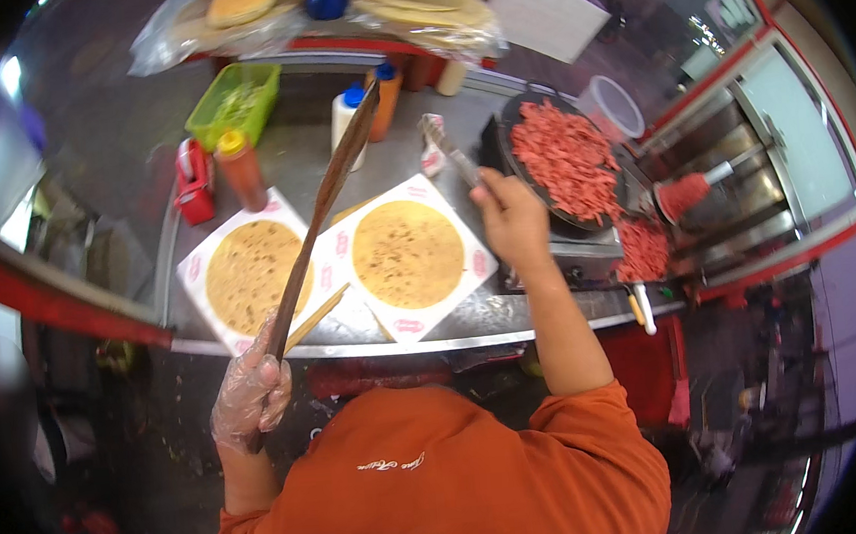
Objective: The person cooks shredded red meat on a flat griddle using a spatula and fork, then places the cooked meat onto two flatbreads. The person also places two additional flatbreads on the griddle to heat.
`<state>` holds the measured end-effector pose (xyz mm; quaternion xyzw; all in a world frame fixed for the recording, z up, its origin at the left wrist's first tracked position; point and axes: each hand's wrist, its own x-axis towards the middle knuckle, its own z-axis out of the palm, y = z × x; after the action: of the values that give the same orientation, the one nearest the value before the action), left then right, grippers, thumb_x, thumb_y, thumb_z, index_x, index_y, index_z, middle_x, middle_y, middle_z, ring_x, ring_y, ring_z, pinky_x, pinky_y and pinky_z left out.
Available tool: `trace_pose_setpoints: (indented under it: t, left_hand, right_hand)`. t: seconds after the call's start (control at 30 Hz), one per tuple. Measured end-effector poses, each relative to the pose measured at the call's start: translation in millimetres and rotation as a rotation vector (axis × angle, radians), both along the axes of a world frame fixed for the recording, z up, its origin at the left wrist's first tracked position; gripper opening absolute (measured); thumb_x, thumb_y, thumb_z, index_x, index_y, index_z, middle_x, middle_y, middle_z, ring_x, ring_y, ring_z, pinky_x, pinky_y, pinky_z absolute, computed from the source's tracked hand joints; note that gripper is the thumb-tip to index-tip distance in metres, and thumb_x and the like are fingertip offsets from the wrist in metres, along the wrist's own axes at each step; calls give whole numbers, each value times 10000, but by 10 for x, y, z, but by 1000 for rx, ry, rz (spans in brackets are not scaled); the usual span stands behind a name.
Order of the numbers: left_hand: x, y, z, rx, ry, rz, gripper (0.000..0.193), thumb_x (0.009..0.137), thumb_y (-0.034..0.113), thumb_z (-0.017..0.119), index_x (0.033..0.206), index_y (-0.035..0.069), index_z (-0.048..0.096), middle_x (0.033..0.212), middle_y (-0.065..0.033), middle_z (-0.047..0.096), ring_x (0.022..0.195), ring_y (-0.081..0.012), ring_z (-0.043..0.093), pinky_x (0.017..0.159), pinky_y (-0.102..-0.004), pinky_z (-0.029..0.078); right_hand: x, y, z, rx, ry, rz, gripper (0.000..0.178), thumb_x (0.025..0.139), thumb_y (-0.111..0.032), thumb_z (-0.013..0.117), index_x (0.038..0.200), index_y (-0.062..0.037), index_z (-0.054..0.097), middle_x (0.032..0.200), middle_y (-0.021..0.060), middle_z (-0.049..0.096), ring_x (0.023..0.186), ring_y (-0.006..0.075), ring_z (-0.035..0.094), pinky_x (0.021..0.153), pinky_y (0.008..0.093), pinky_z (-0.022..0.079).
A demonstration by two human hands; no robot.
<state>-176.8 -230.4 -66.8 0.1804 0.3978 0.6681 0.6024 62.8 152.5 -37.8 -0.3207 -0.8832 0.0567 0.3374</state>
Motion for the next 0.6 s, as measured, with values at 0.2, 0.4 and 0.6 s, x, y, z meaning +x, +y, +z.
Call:
trace_pose_setpoints:
  t: [0.2,0.4,0.6]
  left_hand:
    - [143,783,273,-87,27,-224,833,1042,378,685,1699,83,265,698,13,463,407,-45,346,356,-210,304]
    - [647,1726,583,-79,246,-341,715,1080,311,614,1680,58,319,694,28,434,405,-37,311,359,-201,283]
    - [1269,2714,806,-121,1041,-556,610,1111,369,530,1677,201,375,837,-125,633,733,-217,643,655,-354,493]
  right_hand:
    - [1423,659,632,-55,-130,-402,409,985,-353,731,1265,-54,734,1060,216,756,947,383,737,843,479,559]
    - [2531,1057,704,-322,-140,-611,355,1016,-281,703,1240,-7,738,1006,237,767,914,355,763,826,418,565]
    - [3058,1294,355,-221,106,-375,351,1008,-252,717,1267,-16,736,989,220,782,918,299,781,821,377,573]
